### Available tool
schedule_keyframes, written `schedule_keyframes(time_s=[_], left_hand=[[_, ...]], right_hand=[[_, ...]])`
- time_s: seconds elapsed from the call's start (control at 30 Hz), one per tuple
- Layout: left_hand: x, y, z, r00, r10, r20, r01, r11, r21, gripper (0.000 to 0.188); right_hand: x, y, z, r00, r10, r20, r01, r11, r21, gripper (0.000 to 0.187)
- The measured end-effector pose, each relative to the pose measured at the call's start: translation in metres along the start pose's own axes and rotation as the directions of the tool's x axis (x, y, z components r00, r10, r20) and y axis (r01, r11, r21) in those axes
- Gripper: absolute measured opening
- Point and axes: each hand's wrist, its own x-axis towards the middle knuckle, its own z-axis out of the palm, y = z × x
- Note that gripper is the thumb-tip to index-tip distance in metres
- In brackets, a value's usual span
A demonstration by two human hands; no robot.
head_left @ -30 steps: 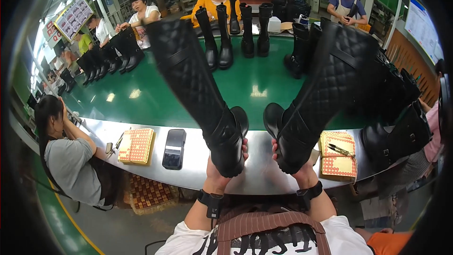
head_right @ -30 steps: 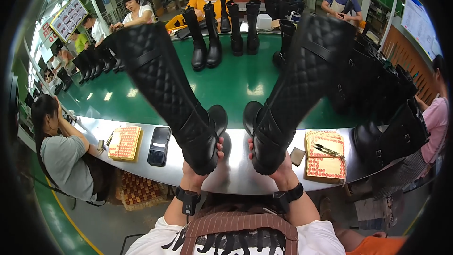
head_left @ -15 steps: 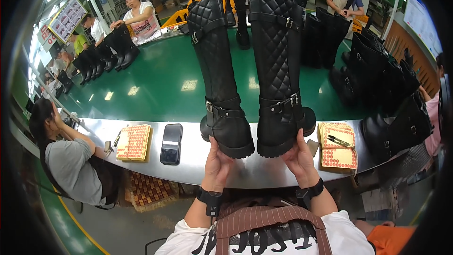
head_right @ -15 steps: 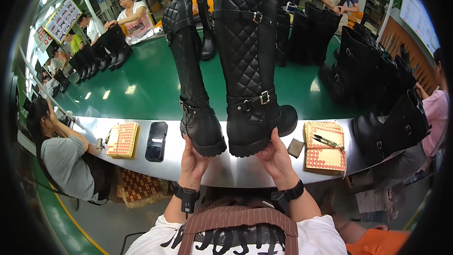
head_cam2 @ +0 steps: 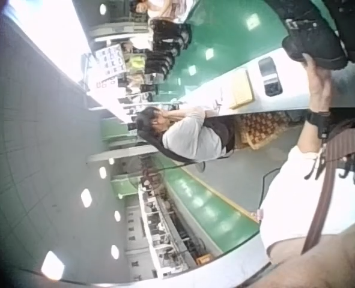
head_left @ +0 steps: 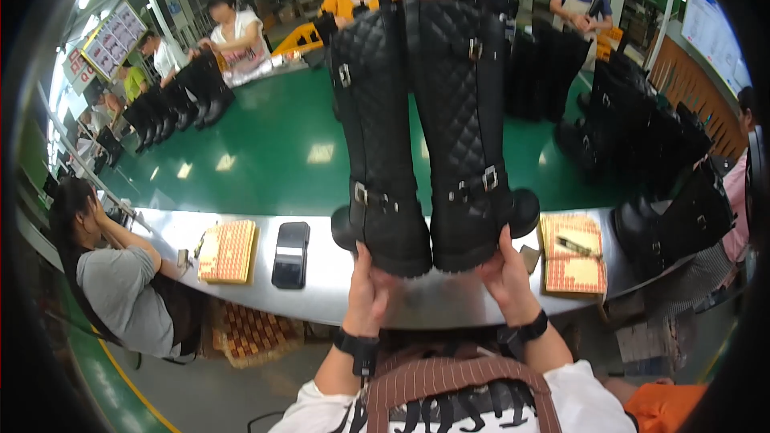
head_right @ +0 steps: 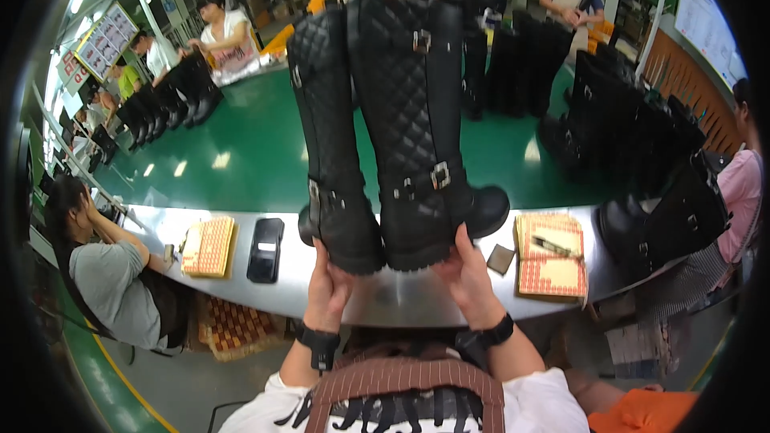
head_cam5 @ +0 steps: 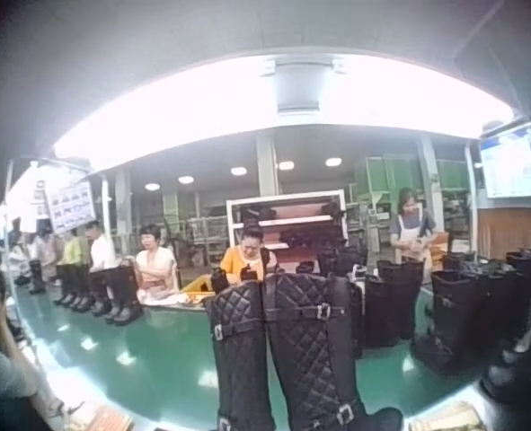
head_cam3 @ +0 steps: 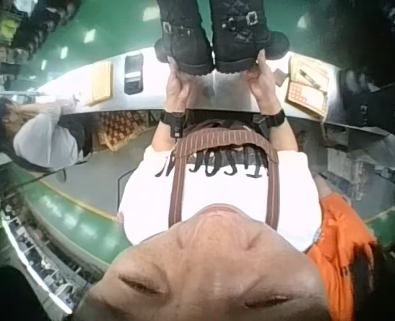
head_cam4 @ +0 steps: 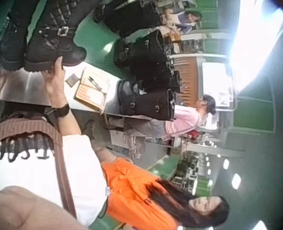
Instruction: The recorder is performing a quality control inspection on pairs of black boots at an assembly line, checking for defects and alignment.
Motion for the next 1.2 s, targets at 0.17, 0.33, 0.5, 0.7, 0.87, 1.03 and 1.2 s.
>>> schedule_keyframes(time_s=[0.17,0.33,0.5,0.7,0.87,1.03,1.2], left_hand=[[0.003,-0.003,-0.007,0.997,-0.016,-0.072,0.015,1.000,-0.020,0.062],[0.002,-0.006,-0.012,1.000,0.002,-0.001,-0.002,1.000,0.009,0.063],[0.001,-0.010,-0.014,0.996,0.034,-0.080,-0.034,0.999,-0.008,0.062],[0.002,-0.008,-0.016,0.999,0.037,-0.002,-0.037,0.999,-0.028,0.064],[0.003,-0.006,-0.010,0.980,-0.076,0.186,0.090,0.994,-0.064,0.069],[-0.003,-0.006,0.008,0.928,-0.043,0.370,0.188,0.912,-0.365,0.060],[-0.009,0.006,0.021,0.996,-0.049,-0.069,0.078,0.844,0.531,0.046]], right_hand=[[0.002,0.002,-0.004,0.999,0.012,-0.039,-0.013,0.999,-0.042,0.051],[0.002,0.002,-0.009,1.000,-0.013,-0.006,0.013,0.998,-0.056,0.051],[0.002,0.004,-0.011,0.999,-0.048,0.010,0.049,0.998,-0.035,0.053],[0.003,0.001,-0.017,0.998,-0.042,0.053,0.044,0.998,-0.051,0.055],[0.008,0.004,-0.030,0.982,0.059,0.181,-0.056,0.998,-0.021,0.072],[0.010,0.010,-0.027,0.973,-0.151,0.173,0.230,0.632,-0.740,0.120],[0.019,-0.037,-0.002,0.665,-0.099,0.740,0.711,0.388,-0.587,0.115]])
